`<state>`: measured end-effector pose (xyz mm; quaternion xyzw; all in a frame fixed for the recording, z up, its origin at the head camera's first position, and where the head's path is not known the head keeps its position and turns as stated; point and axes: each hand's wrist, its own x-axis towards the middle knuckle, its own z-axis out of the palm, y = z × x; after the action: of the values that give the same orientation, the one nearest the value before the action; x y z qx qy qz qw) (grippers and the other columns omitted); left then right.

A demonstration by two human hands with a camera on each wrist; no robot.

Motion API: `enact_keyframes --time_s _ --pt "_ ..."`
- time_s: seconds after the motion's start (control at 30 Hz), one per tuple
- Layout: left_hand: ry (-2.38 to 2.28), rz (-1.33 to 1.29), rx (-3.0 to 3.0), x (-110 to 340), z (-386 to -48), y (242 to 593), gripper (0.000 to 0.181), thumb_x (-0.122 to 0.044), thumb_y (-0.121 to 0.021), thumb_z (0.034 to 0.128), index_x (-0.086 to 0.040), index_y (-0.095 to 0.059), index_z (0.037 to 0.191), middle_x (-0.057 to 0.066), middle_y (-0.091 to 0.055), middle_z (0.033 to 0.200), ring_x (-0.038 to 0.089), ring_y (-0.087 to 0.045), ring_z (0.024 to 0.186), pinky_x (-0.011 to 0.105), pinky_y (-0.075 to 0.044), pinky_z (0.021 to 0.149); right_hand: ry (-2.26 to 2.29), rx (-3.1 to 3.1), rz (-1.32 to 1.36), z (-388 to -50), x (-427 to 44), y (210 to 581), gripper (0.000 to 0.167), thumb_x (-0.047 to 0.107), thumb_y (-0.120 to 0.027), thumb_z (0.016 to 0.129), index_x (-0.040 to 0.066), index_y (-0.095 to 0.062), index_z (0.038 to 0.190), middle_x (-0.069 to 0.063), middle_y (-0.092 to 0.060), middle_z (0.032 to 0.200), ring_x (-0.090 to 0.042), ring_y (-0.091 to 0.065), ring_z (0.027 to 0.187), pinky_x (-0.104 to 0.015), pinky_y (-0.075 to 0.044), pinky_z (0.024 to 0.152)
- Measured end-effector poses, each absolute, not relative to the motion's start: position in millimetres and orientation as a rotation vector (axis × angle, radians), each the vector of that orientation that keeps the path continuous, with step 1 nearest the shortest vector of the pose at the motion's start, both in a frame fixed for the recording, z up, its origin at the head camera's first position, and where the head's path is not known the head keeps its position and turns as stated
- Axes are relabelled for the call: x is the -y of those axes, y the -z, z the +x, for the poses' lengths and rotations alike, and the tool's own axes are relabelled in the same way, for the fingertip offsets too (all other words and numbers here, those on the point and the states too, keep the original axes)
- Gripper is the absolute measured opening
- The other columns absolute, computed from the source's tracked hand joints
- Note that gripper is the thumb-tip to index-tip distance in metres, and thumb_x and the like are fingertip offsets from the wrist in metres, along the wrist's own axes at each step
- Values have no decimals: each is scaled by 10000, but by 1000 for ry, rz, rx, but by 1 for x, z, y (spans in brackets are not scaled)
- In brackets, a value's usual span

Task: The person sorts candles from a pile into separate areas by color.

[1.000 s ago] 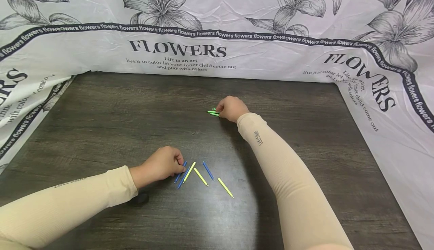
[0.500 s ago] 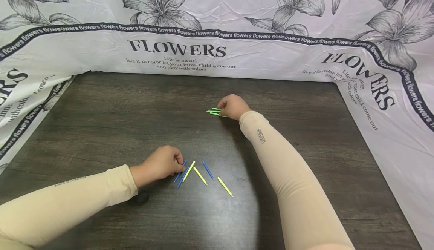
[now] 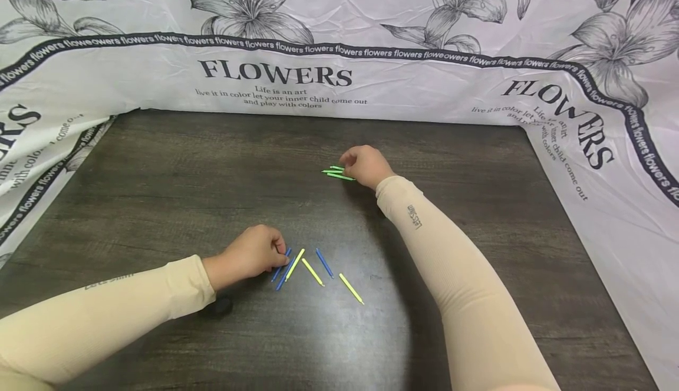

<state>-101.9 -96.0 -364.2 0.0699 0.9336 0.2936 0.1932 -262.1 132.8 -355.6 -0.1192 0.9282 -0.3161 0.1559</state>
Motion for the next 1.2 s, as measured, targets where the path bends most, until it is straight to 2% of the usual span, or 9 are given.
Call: enact_keyframes --time_s 0.27,0.5,0.6,1.2 --pt "-824 215 -2633 96 -100 363 178 -107 -739 813 -103 -613 688 -12 -559 639 136 -490 549 250 -381 495 970 -2646 -329 -255 -134 355 315 98 -623 928 29 -620 1236 -159 -597 1214 -293 -550 1131 -442 -463 923" --pt "-804 217 -2638 96 -99 364 185 -108 -732 822 -106 -609 684 -14 -556 631 137 -491 542 250 -383 487 958 -2613 -336 -246 -134 347 338 95 -637 913 18 -615 1241 -160 -606 1176 -263 -593 933 -370 -499 770" --pt "-806 221 -2640 96 -98 364 191 -107 -733 820 -106 -609 675 -14 -554 624 137 -490 539 250 -381 484 958 -2607 -331 -243 -133 345 340 92 -641 911 21 -617 1242 -155 -615 1172 -246 -595 909 -350 -496 752" --pt "-803 243 -2647 96 -96 360 214 -114 -725 827 -120 -603 652 -14 -551 602 125 -483 506 242 -380 458 959 -2597 -382 -214 -137 342 337 109 -671 892 27 -631 1217 -133 -628 1166 -282 -585 1081 -415 -490 857"
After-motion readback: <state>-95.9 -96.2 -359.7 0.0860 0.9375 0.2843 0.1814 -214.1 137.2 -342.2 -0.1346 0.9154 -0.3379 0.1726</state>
